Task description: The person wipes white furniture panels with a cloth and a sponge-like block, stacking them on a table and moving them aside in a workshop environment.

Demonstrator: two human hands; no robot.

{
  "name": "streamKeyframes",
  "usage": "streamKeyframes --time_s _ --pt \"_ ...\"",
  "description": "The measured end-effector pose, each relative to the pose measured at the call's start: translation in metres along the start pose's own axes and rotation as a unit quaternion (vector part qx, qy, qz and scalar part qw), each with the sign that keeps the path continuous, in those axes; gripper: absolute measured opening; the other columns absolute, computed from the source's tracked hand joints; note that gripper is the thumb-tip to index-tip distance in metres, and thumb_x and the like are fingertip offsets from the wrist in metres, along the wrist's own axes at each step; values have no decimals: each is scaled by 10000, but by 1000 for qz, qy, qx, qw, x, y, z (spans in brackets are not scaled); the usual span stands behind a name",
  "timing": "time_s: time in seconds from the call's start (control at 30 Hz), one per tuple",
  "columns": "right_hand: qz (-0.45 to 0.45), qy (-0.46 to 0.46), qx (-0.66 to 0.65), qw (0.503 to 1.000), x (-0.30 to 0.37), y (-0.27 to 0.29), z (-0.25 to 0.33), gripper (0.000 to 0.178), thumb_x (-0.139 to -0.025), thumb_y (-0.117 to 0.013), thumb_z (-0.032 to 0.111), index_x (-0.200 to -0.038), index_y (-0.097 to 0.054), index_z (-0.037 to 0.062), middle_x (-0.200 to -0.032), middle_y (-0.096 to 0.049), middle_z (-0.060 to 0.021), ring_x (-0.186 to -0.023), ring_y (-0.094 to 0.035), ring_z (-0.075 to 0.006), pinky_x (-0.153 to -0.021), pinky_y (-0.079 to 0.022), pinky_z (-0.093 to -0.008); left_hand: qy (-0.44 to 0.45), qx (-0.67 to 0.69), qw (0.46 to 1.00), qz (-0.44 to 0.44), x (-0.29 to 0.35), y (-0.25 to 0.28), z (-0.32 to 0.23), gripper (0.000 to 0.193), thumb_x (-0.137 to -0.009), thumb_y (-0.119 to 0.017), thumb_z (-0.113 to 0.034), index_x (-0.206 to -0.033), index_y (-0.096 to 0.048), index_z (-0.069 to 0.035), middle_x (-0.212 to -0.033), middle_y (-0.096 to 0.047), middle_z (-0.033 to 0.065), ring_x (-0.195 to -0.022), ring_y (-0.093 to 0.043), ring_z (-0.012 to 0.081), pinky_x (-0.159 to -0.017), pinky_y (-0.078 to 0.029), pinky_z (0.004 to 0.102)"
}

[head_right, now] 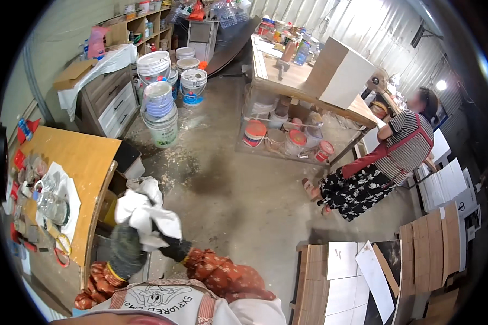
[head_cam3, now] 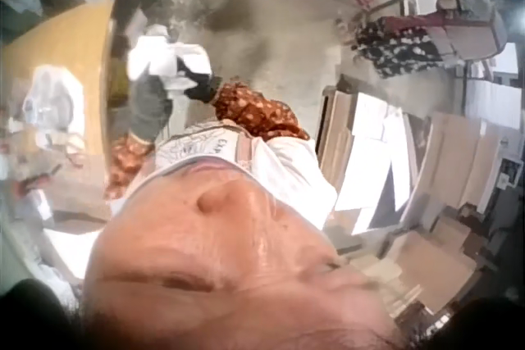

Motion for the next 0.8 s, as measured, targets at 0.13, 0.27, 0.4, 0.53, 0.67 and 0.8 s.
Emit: streamKeyframes --time_s 0.13,0.27,0.4,0.53,0.67,0.8 --pt "-109 58 239 963 20 62 10 287 -858 -640 194 -1084 -624 18 -897 -637 -32 -818 -601 -140 -738 -503 -298 195 349 908 128 -57 0 -27 426 -832 -591 -75 -1233 -512 45 -1294 -489 255 -1083 -557 431 -949 -449 474" --pt "-14 -91 -109 990 -25 58 4 190 -932 -515 189 -1013 -567 26 -800 -571 -42 -693 -548 -167 -603 -465 -267 134 196 969 74 -6 14 -2 623 -795 -708 -203 -1330 -457 -4 -1410 -398 236 -1282 -423 385 -1047 -359 450" --pt "181 -500 -463 709 -45 -54 -11 242 -950 -470 278 -924 -541 48 -704 -515 -54 -614 -493 -178 -521 -425 -290 417 339 827 -167 51 36 -9 774 -764 -758 -242 -1404 -376 -31 -1441 -382 175 -1298 -406 304 -1064 -339 418" --pt "441 -510 -321 665 -15 -134 -69 306 -897 -567 313 -1030 -540 39 -910 -563 -60 -867 -538 -216 -740 -451 -340 418 468 610 -484 108 -8 -18 890 -754 -784 -249 -1441 -265 -24 -1294 -479 91 -1226 -449 225 -1075 -328 376" --pt "618 -56 78 781 20 -174 -133 727 -762 -758 131 -1367 -390 -32 -1295 -516 -169 -1196 -504 -279 -1029 -386 -370 515 441 451 -580 222 -14 -17 372 -773 -654 -59 -1129 -551 -24 -1077 -618 101 -991 -596 212 -874 -491 344" --pt "640 229 189 709 10 -279 -173 570 -827 -698 141 -1307 -455 -51 -1284 -507 -222 -1176 -515 -339 -1019 -412 -412 167 402 597 -674 383 32 0 450 -756 -694 -69 -1180 -548 -27 -1126 -615 133 -1037 -588 234 -853 -514 330"
Point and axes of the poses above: each hand's wrist, its own x-axis away from the middle knuckle, its own y-axis out of the back of the hand, z = x × y, the point moved 1 cm from there along -x, towards the middle knuckle
